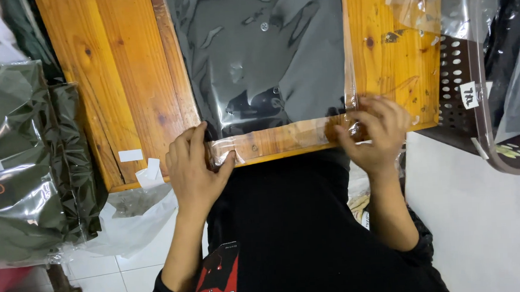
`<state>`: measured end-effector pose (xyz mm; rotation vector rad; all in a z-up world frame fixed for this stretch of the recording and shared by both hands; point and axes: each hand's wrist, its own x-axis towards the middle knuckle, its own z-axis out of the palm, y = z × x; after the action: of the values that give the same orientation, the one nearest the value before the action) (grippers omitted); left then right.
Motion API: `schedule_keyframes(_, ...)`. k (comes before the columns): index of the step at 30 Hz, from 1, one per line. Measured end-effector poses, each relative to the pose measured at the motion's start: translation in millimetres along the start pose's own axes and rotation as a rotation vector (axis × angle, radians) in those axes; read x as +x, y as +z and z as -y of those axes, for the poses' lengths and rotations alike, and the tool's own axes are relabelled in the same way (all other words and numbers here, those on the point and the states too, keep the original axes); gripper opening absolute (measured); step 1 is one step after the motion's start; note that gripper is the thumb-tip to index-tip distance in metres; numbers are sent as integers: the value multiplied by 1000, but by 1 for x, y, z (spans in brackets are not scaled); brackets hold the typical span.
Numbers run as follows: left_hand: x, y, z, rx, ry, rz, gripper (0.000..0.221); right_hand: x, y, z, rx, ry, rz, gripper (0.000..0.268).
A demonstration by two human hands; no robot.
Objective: Packaging folded shirts into plastic bags and sealing them.
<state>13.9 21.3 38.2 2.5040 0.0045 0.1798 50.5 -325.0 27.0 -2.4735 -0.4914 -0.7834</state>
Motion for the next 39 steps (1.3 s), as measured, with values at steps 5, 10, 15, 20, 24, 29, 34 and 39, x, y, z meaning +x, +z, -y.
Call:
schedule_keyframes(5, -2, 2, -4, -62, -34, -42, 74, 13, 20, 9, -28, -27, 36, 35)
schedule_keyframes(10, -8, 4, 1, -85, -52, -36, 69, 5, 29, 5, -41, -76, 52, 23)
schedule_keyframes(15, -10, 6, 0, -27, 82, -131, 50, -11, 37, -5, -156, -184, -41, 12)
schedule_keyframes(20, 0, 23, 2, 144, 326, -224, 41, -14, 37, -2, -137, -158, -119, 17)
schedule_keyframes(24, 13, 24, -5, 244, 457, -351, 22, -23, 38, 7, -166, -259, -238, 13)
schedule_keyframes(29, 13, 28, -3, 222, 444, -427, 17, -16, 40, 68, 132, -360, 76, 17)
schedule_keyframes(34, 12, 34, -3, 230, 425, -441, 25, 4, 52, 84, 193, -344, 283, 46)
schedule_keyframes(39, 8, 35, -3, 176, 209, -297, 51, -5, 52, 83, -60, -129, 482, 84)
